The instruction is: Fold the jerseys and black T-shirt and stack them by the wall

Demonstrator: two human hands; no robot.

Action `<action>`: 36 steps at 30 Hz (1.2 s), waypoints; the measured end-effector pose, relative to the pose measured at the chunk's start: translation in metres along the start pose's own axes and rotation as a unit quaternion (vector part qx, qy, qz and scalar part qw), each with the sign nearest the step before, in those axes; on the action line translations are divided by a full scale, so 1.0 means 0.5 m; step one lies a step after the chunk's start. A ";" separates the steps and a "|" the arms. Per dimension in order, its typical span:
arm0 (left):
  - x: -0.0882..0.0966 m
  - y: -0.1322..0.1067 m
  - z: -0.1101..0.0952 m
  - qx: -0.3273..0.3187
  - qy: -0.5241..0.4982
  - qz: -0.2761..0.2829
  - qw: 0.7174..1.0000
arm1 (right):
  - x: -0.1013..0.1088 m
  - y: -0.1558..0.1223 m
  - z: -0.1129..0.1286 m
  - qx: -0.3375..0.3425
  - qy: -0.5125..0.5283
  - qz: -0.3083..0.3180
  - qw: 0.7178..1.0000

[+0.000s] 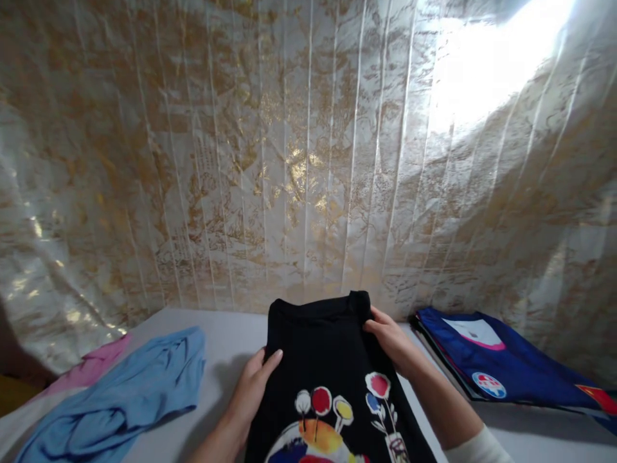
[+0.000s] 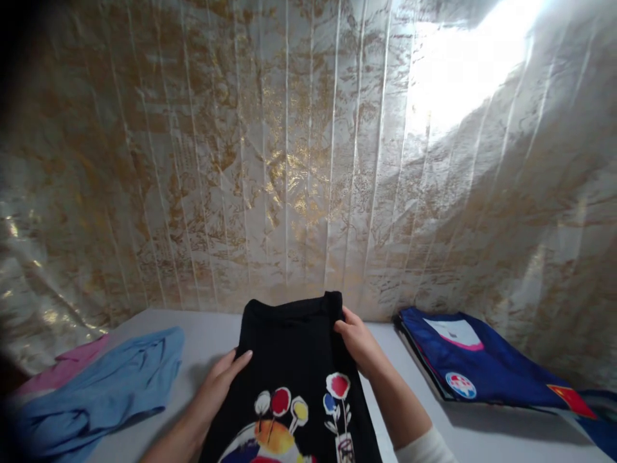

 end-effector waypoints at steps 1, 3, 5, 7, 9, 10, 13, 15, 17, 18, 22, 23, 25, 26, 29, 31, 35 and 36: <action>-0.007 0.004 0.003 0.003 0.017 0.026 1.000 | 0.027 0.002 -0.048 -0.025 -0.041 -0.027 0.999; -0.015 0.009 0.020 0.002 0.107 0.066 0.992 | 0.070 -0.002 -0.140 -0.066 -0.079 -0.063 0.993; -0.006 0.010 0.037 -0.014 0.248 0.062 0.967 | 0.099 -0.015 -0.211 -0.089 -0.093 -0.081 0.988; -0.002 0.007 0.043 -0.042 0.383 0.044 0.922 | 0.116 -0.027 -0.253 -0.096 -0.099 -0.085 0.987; -0.009 0.002 0.051 -0.052 0.478 0.046 0.875 | 0.122 -0.033 -0.270 -0.092 -0.112 -0.074 0.987; -0.013 -0.001 0.056 -0.047 0.513 0.052 0.856 | 0.123 -0.033 -0.272 -0.088 -0.124 -0.065 0.986; -0.009 -0.006 0.067 -0.037 0.604 0.045 0.795 | 0.119 -0.014 -0.267 -0.065 -0.175 -0.036 0.982; -0.003 -0.005 0.051 -0.079 0.653 0.015 0.753 | 0.118 0.008 -0.261 -0.041 -0.204 -0.031 0.978; -0.005 0.003 0.023 -0.147 0.673 -0.007 0.725 | 0.116 0.034 -0.257 -0.017 -0.223 -0.035 0.974; -0.008 0.012 0.009 -0.175 0.673 -0.012 0.719 | 0.114 0.046 -0.256 -0.008 -0.231 -0.038 0.972; -0.021 0.090 -0.028 -0.182 0.653 -0.009 0.735 | 0.099 0.087 -0.250 0.013 -0.253 -0.041 0.967; -0.027 0.113 -0.032 -0.171 0.649 -0.005 0.741 | 0.094 0.094 -0.247 0.017 -0.255 -0.036 0.966; -0.043 0.152 -0.033 -0.154 0.645 0.006 0.748 | 0.084 0.102 -0.238 0.026 -0.258 -0.017 0.966; -0.052 0.165 -0.032 -0.150 0.645 0.012 0.749 | 0.080 0.104 -0.234 0.029 -0.259 -0.006 0.966; -0.069 0.180 -0.031 -0.153 0.639 0.021 0.754 | 0.075 0.108 -0.227 0.032 -0.262 0.023 0.964; -0.071 0.178 -0.034 -0.158 0.628 0.025 0.762 | 0.077 0.111 -0.225 0.035 -0.262 0.034 0.964; -0.063 0.181 -0.037 -0.145 0.610 0.049 0.777 | 0.075 0.118 -0.226 0.048 -0.266 0.034 0.962; -0.060 0.186 -0.034 -0.138 0.612 0.054 0.777 | 0.073 0.120 -0.228 0.050 -0.271 0.030 0.961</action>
Point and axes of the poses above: each hand's wrist, its own y-axis towards the middle knuckle, its own x-axis out of the back of the hand, z = x × y, the point moved 10 cm from there along y, towards the middle knuckle, and after that the axes turned 8 degrees about y, right-handed, at the moved point
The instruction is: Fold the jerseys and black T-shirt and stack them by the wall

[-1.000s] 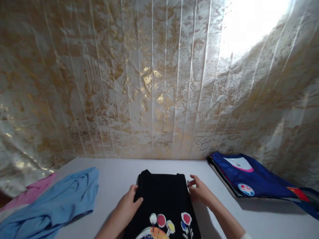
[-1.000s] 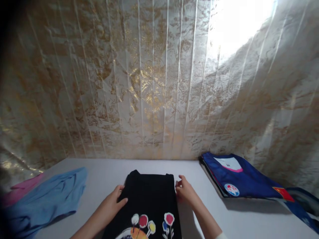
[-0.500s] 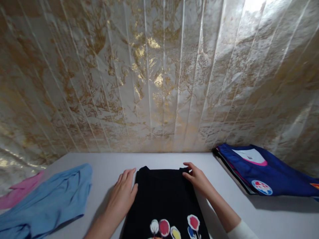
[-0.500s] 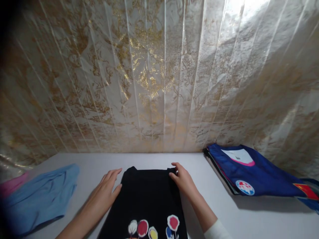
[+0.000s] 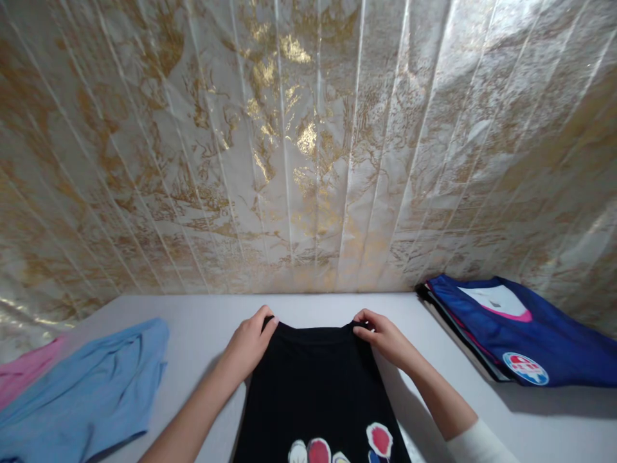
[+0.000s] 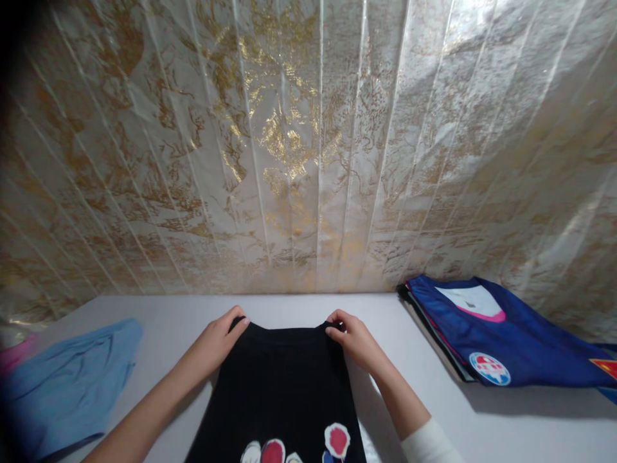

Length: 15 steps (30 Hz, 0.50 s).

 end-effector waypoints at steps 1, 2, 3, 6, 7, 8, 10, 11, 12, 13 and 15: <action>-0.005 0.004 0.004 0.004 0.004 0.009 1.000 | -0.004 0.001 0.000 0.001 -0.008 -0.005 1.000; -0.011 0.008 0.009 0.010 0.010 0.019 1.000 | -0.007 0.002 0.000 0.002 -0.018 -0.011 1.000; -0.018 0.011 0.014 0.016 0.017 0.027 0.999 | -0.011 0.003 0.002 0.005 -0.028 -0.018 0.999; -0.038 0.018 0.026 0.033 0.044 0.044 0.998 | -0.019 0.006 0.008 0.017 -0.056 -0.033 0.998; -0.041 0.019 0.030 0.039 0.053 0.045 0.997 | -0.021 0.007 0.009 0.019 -0.062 -0.036 0.997; -0.042 0.020 0.033 0.045 0.063 0.045 0.996 | -0.022 0.009 0.009 0.020 -0.066 -0.040 0.997; -0.039 0.019 0.035 0.053 0.086 0.044 0.994 | -0.022 0.013 0.006 0.016 -0.067 -0.049 0.996; -0.034 0.016 0.033 0.056 0.099 0.041 0.993 | -0.021 0.015 0.003 0.013 -0.065 -0.054 0.996; -0.028 0.011 0.028 0.058 0.114 0.036 0.991 | -0.020 0.017 0.000 0.009 -0.059 -0.059 0.996; -0.021 0.002 0.018 0.060 0.129 0.027 0.989 | -0.019 0.019 -0.003 0.006 -0.051 -0.065 0.997; -0.007 -0.027 -0.014 0.058 0.159 -0.001 0.986 | -0.015 0.020 -0.009 -0.001 -0.025 -0.075 0.997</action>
Point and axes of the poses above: each hand's wrist, its own y-axis towards the middle knuckle, its own x-axis out of the back of the hand, z = x × y, the point moved 10 cm from there along y, towards the middle knuckle, and after that the axes turned 8 degrees about y, right-handed, at the moved point
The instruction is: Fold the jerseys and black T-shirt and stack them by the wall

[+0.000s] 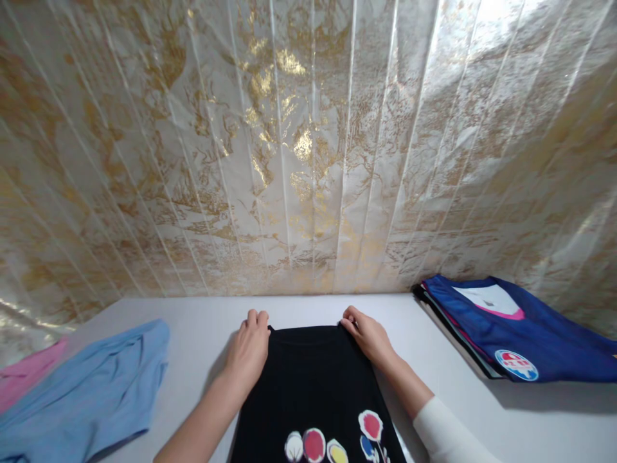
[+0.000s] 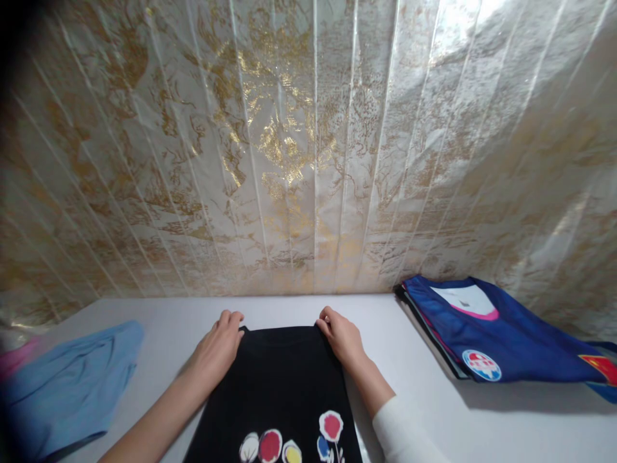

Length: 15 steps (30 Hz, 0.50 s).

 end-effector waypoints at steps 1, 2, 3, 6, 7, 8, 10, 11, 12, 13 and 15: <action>0.010 -0.023 -0.023 -0.015 0.011 -0.018 1.000 | 0.003 -0.001 -0.003 -0.003 0.019 -0.005 1.000; 0.017 -0.051 -0.054 -0.046 0.017 -0.034 0.998 | 0.007 -0.003 -0.006 -0.006 0.041 -0.009 0.999; 0.019 -0.082 -0.096 -0.105 0.019 -0.046 0.993 | 0.011 -0.007 -0.010 -0.009 0.065 -0.013 0.998; -0.021 -0.199 -0.237 -0.347 -0.008 -0.003 0.938 | 0.031 -0.037 -0.021 -0.027 0.143 -0.018 0.989; -0.041 -0.231 -0.266 -0.398 -0.016 0.026 0.917 | 0.038 -0.051 -0.024 -0.033 0.164 -0.018 0.986; -0.062 -0.254 -0.284 -0.430 -0.023 0.051 0.901 | 0.046 -0.068 -0.025 -0.038 0.180 -0.019 0.983; -0.097 -0.272 -0.297 -0.443 -0.033 0.080 0.893 | 0.058 -0.103 -0.027 -0.051 0.205 -0.014 0.977; -0.109 -0.272 -0.297 -0.438 -0.038 0.082 0.894 | 0.059 -0.118 -0.029 -0.061 0.220 -0.006 0.974; -0.119 -0.272 -0.295 -0.433 -0.044 0.078 0.897 | 0.057 -0.132 -0.031 -0.073 0.236 0.004 0.969; -0.124 -0.270 -0.292 -0.427 -0.050 0.072 0.900 | 0.054 -0.143 -0.033 -0.086 0.251 0.014 0.964; -0.122 -0.268 -0.288 -0.417 -0.065 0.057 0.905 | 0.044 -0.155 -0.035 -0.105 0.269 0.033 0.957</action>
Point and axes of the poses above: each hand's wrist, its own y-axis towards the middle knuckle, its own x-axis out of the back of the hand, z = x × y, the point moved 10 cm from there along y, towards the middle knuckle, and after that the axes turned 8 degrees about y, right-handed, at the moved point
